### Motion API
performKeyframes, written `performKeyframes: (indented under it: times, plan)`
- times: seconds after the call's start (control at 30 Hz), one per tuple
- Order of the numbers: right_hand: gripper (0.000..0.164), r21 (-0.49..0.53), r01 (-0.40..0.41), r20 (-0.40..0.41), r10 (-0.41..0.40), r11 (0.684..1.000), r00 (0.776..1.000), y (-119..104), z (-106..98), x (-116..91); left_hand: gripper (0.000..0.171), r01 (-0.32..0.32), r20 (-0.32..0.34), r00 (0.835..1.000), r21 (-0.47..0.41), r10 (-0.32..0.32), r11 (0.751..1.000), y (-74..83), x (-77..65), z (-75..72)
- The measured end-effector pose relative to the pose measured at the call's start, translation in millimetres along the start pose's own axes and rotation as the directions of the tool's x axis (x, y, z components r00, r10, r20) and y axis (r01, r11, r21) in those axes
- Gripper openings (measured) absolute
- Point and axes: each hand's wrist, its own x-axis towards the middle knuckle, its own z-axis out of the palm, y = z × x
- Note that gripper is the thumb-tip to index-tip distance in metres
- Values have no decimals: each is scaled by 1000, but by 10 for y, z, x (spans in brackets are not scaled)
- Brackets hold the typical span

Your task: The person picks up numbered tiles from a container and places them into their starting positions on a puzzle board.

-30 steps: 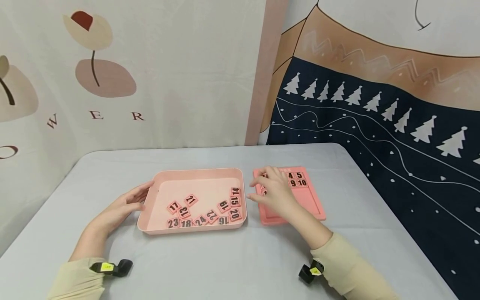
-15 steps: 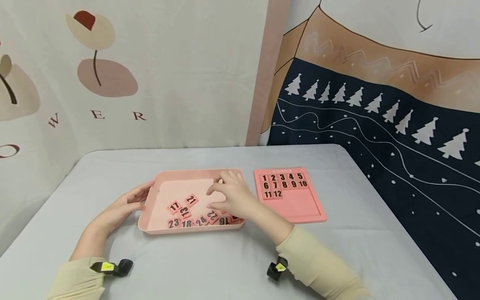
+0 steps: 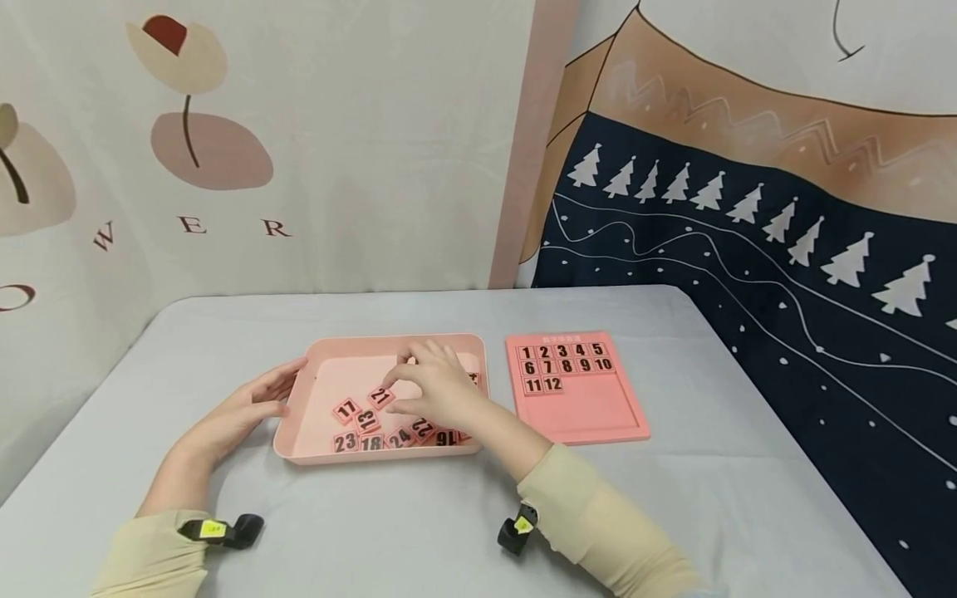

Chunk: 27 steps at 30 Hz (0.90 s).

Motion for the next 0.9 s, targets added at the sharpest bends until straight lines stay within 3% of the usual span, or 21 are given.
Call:
performKeyframes:
  times: [0.4, 0.9]
  plan:
    - [24, 30, -11, 33, 10, 999, 999, 94, 118, -20, 68, -2, 6, 1000, -16, 2, 1000, 18, -1, 6]
    - [21, 47, -42, -4, 42, 998, 999, 275, 177, -113, 68, -4, 1, 1000, -6, 4, 1000, 14, -1, 6]
